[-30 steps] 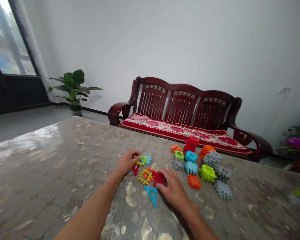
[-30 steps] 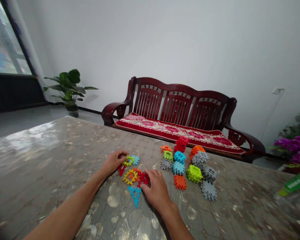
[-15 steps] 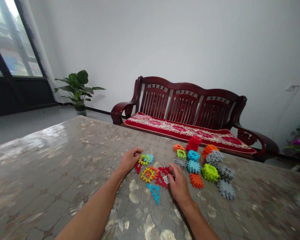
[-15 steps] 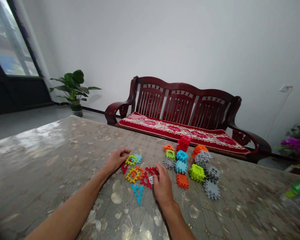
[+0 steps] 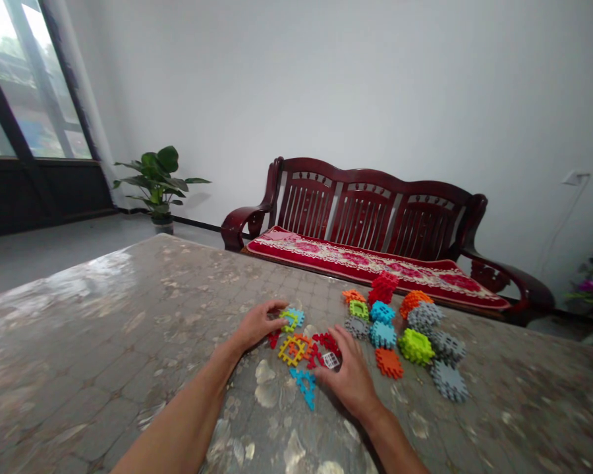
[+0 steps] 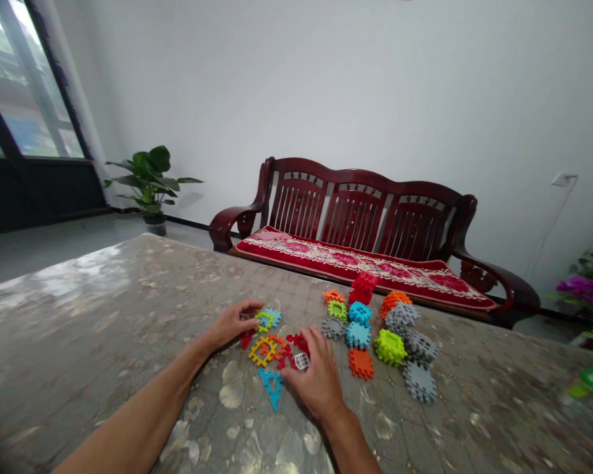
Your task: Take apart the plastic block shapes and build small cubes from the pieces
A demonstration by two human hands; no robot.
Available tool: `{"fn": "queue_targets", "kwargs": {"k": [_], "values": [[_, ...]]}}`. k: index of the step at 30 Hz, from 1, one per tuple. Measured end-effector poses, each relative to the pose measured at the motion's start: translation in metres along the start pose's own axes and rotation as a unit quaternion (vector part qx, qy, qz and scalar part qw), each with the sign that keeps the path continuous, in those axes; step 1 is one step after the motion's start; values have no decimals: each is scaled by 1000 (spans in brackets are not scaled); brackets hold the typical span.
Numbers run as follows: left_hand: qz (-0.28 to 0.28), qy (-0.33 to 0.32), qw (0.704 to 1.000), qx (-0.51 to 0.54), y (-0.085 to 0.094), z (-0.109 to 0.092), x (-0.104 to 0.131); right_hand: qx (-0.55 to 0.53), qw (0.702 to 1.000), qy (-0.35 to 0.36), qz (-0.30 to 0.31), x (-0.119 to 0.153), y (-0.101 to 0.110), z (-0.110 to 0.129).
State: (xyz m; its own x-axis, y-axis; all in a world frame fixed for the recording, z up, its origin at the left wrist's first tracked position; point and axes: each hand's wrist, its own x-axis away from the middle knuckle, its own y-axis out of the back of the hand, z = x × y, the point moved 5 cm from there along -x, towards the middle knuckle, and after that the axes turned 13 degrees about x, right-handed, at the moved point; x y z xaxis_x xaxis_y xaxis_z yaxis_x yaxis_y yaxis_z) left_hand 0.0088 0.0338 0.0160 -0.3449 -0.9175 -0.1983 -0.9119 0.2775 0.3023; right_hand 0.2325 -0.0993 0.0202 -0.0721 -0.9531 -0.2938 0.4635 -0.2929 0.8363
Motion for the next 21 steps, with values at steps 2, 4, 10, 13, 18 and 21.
{"fn": "queue_targets", "kwargs": {"k": [2, 4, 10, 13, 18, 21], "values": [[21, -6, 1000, -2, -1, -3, 2, 9, 998, 36, 51, 6, -3, 4], [29, -8, 999, -11, -2, -4, 4, 18, 993, 68, 98, 12, -6, 8], [13, -12, 999, -34, -3, -3, 4, 63, 987, 59, 134, 9, -17, 7], [-3, -12, 999, -35, -3, 0, 3, 77, 988, 59, 116, -1, -22, 8], [-12, -11, 999, -47, -4, 2, 2, 74, 994, 45, 66, -17, -28, 5], [-12, -10, 999, -51, -4, 2, 1, 37, 998, 36, 32, -20, -27, 0]]}}
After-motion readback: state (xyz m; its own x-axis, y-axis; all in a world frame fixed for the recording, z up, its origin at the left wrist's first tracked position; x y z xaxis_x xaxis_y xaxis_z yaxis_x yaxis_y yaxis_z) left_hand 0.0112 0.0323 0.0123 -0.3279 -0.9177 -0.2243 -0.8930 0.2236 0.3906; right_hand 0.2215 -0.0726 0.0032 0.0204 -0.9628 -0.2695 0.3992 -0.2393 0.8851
